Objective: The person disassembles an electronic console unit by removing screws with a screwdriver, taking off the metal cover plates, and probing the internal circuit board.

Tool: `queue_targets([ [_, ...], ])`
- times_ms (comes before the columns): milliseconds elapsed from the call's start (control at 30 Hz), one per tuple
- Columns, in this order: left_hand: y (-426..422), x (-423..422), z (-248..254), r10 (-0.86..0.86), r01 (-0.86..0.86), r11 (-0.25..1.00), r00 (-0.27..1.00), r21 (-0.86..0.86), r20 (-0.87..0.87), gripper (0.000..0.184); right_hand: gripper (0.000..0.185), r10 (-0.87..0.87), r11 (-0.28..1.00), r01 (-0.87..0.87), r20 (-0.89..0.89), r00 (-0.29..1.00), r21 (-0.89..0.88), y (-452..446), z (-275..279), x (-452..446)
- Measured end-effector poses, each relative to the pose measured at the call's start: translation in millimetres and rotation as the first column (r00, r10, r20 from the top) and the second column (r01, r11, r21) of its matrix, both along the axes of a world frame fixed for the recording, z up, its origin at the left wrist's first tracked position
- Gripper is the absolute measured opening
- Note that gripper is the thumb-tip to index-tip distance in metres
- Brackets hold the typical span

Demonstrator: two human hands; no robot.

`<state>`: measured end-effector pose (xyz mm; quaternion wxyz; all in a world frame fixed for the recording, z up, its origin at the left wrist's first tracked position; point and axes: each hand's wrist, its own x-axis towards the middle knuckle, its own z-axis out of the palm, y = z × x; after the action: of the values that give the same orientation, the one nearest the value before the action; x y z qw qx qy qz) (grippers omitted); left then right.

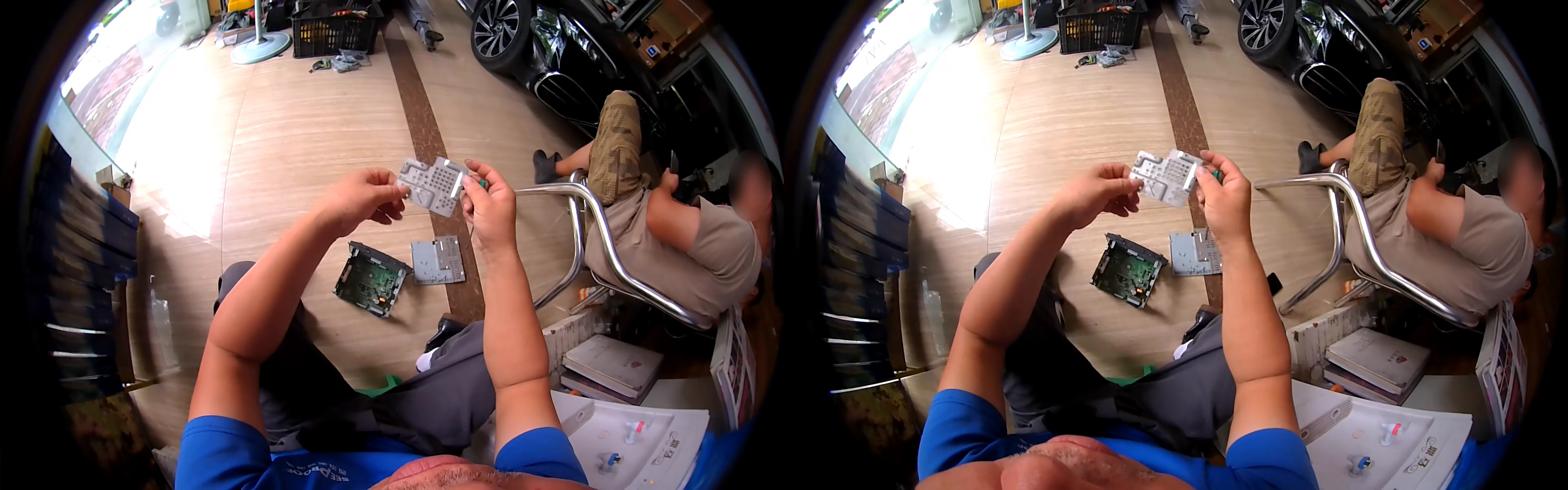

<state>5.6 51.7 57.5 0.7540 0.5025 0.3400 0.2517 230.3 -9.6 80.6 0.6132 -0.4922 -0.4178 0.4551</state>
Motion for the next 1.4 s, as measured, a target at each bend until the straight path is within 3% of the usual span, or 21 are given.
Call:
queue_targets([
  [133, -2.1, 3.4, -0.8, -0.088, 0.091, 0.995, 0.994, 0.046, -0.060, 0.023, 0.024, -0.019, 1.000, 0.017, 0.047, 0.999, 0.025, 0.5, 1.1, 1.7],
  [367, -5.2, 5.4, 3.6, -0.079, 0.080, 0.997, 0.994, 0.017, -0.070, 0.029, 0.021, -0.027, 0.999, 0.024, 0.105, 0.994, 0.034, 0.9, -1.0, 2.8],
  [533, -3.2, 6.4, -2.6, 0.032, -0.022, 0.997, 0.990, -0.078, 0.136, 0.026, 0.024, 0.015, 1.000, -0.016, 0.060, 0.998, 0.023, -2.2, 6.1, -3.6],
  [667, -2.3, 7.5, -3.8, 0.088, -0.072, 0.993, 0.982, -0.097, 0.168, 0.025, 0.026, 0.089, 0.996, -0.089, 0.016, 0.996, 0.002, -4.2, 7.9, -7.9],
  [967, -3.8, 6.2, 1.1, 0.030, -0.027, 0.998, 0.998, -0.052, 0.063, 0.027, 0.024, 0.043, 0.999, -0.040, 0.118, 0.992, -0.029, -4.2, 5.3, -6.0],
  [1033, -5.8, 8.6, 4.0, 0.135, -0.134, 0.990, 0.990, -0.041, 0.037, 0.030, 0.023, 0.048, 0.998, -0.044, 0.132, 0.990, -0.037, -4.1, 4.2, -4.6],
  [1167, -3.1, 7.8, 2.2, 0.128, -0.130, 0.991, 0.988, 0.022, 0.082, 0.029, 0.021, 0.120, 0.991, -0.104, 0.199, 0.973, -0.087, -6.9, 6.2, -7.2],
  [1400, -6.3, 7.1, 2.8, -0.053, 0.065, 0.987, 0.995, 0.144, -0.087, 0.023, 0.021, 0.171, 0.983, -0.153, 0.217, 0.961, -0.097, -8.4, 9.8, -12.1],
])
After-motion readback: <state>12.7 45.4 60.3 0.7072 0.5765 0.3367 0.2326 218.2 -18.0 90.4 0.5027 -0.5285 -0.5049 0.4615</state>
